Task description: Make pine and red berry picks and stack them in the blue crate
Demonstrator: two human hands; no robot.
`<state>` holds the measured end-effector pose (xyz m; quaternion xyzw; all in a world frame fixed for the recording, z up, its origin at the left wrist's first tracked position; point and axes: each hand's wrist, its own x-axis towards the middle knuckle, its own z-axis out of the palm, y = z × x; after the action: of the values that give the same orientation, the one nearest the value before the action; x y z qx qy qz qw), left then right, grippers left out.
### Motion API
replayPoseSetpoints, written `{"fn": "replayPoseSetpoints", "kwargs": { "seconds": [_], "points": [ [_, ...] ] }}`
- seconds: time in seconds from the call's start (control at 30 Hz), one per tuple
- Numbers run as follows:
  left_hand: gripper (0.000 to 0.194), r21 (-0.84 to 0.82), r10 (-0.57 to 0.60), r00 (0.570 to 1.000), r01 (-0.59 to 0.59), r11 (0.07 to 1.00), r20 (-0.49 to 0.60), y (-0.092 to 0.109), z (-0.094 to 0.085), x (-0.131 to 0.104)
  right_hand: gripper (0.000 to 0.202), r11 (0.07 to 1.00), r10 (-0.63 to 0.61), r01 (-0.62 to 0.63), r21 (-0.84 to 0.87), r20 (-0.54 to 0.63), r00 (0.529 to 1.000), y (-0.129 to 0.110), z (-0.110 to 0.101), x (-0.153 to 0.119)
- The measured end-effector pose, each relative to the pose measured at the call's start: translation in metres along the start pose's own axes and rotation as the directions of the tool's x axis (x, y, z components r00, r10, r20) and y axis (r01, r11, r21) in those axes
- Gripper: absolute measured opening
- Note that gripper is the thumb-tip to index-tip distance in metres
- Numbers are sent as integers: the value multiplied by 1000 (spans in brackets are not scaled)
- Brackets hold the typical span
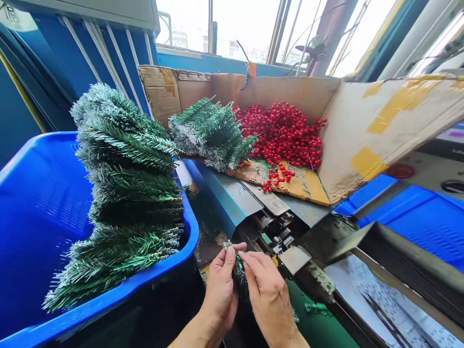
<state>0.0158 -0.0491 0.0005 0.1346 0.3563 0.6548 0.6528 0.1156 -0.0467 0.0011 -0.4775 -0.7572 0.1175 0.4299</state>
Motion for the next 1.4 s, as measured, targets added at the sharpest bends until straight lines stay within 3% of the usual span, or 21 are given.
{"fn": "replayPoseSetpoints", "kwargs": {
  "seconds": [0.2, 0.33, 0.43, 0.6, 0.77, 0.9, 1.03, 1.17, 1.27, 1.4],
  "points": [
    [37, -57, -33, 999, 33, 998, -1, 0, 4, -12, 34, 999, -22, 20, -44, -48, 999, -9, -3, -15],
    [37, -140, -84, 996, 81, 987, -20, 0, 2, -13, 40, 982, -116, 126, -143, 76, 990, -12, -3, -26],
    [33, -251, -165, 986, 165, 954, 24, -5, -1, -16, 46, 973, -161, 171, -154, 75, 984, -11, -3, -33],
    [24, -364, -195, 973, 228, 903, 126, -16, 1, -22, 41, 983, -164, 169, -76, 60, 985, -6, -14, -33],
    [24, -392, -235, 970, 238, 888, 58, -22, 10, -23, 37, 985, -135, 148, -92, 132, 982, -3, -25, -30],
    [23, -376, -231, 969, 247, 893, 88, -24, 17, -23, 36, 988, -130, 139, -61, 122, 984, -3, -31, -27],
    [31, -175, -200, 969, 223, 959, 144, -23, 18, -21, 35, 974, -153, 175, -145, 156, 976, 13, -54, -12],
    [40, 177, -193, 980, 183, 967, 40, -28, 3, -14, 32, 847, -54, 140, -514, 179, 982, 47, -81, 15],
    [38, 446, -114, 991, 74, 892, 64, -36, -14, -7, 32, 698, 93, 133, -704, 272, 958, 65, -86, 32],
    [29, 673, -42, 987, -75, 736, 156, -40, -27, -2, 31, 687, 185, 169, -707, 394, 900, 70, -78, 43]
  ]
}}
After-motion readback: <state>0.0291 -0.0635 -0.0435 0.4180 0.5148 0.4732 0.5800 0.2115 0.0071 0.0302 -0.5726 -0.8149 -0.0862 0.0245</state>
